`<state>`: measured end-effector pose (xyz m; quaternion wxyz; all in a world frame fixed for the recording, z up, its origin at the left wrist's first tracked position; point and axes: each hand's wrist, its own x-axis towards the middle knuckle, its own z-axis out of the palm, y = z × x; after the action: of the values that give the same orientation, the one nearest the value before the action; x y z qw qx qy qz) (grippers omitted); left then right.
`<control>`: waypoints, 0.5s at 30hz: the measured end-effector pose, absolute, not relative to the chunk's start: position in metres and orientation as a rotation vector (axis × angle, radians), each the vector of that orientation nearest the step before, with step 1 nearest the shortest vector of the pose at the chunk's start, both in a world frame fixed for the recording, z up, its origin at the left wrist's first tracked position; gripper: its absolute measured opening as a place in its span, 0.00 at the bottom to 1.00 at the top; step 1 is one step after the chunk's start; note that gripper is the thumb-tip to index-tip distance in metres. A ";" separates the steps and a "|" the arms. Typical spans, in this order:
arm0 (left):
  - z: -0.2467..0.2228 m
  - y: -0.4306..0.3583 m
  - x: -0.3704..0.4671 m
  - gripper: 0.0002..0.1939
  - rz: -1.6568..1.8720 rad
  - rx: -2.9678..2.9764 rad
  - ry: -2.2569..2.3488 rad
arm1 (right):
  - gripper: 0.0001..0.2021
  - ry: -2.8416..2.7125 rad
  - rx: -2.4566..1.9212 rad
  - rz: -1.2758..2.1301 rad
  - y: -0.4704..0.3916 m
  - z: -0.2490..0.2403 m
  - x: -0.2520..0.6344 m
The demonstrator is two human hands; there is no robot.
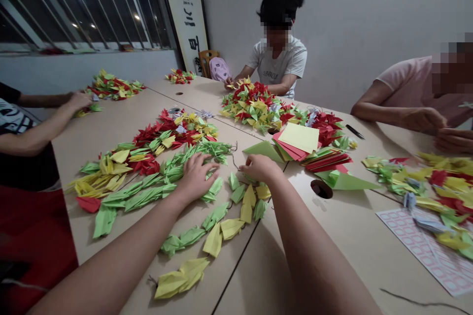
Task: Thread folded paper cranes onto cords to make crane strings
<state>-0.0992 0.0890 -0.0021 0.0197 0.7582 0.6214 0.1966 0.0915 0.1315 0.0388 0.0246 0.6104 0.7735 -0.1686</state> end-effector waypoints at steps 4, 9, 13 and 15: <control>-0.001 0.089 -0.099 0.12 0.612 2.352 1.928 | 0.11 2.360 1.865 -0.397 0.135 0.037 0.089; -0.001 0.089 -0.099 0.12 0.598 2.335 1.925 | 0.08 2.364 1.839 -0.333 0.135 0.031 0.085; -0.001 0.089 -0.099 0.11 0.658 2.360 1.913 | 0.08 2.450 1.871 -0.362 0.135 0.029 0.085; 0.000 0.090 -0.099 0.11 0.718 2.374 1.905 | 0.10 2.492 1.939 -0.402 0.135 0.035 0.087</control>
<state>-0.0992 0.0895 -0.0004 0.0072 0.7591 0.6091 0.2296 0.0871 0.1348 0.0350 -0.0206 0.6089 0.7828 -0.1264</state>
